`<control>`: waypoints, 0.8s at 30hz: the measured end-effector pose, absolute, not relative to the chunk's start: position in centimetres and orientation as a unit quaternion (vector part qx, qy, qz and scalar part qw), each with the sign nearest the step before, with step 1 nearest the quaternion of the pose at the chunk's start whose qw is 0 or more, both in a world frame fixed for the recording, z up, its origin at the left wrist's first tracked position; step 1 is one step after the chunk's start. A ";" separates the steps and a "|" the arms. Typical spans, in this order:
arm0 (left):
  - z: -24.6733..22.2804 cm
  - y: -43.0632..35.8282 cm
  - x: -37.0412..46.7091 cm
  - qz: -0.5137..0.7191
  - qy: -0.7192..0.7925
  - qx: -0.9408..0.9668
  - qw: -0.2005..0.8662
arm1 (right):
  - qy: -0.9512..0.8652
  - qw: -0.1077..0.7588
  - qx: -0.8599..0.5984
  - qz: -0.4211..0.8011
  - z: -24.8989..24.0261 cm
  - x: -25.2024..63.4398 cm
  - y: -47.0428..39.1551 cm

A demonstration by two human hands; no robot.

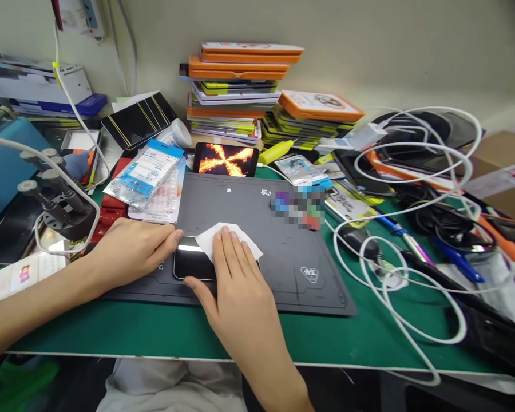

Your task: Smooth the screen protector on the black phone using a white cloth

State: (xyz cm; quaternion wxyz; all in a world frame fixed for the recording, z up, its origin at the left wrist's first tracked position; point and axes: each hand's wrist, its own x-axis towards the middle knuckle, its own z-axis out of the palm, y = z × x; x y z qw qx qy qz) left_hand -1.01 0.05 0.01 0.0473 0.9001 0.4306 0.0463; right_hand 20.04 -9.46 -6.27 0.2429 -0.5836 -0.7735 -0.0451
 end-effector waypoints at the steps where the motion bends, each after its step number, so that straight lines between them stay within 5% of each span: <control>1: 0.0 0.0 -1.0 0.045 0.430 0.901 0.044 | -0.775 0.248 -0.579 -0.049 -6.4 19.9 -10.4; 24: -0.4 0.1 -1.3 0.058 0.421 0.905 0.001 | -0.805 0.265 -0.530 0.018 -5.5 15.4 -9.7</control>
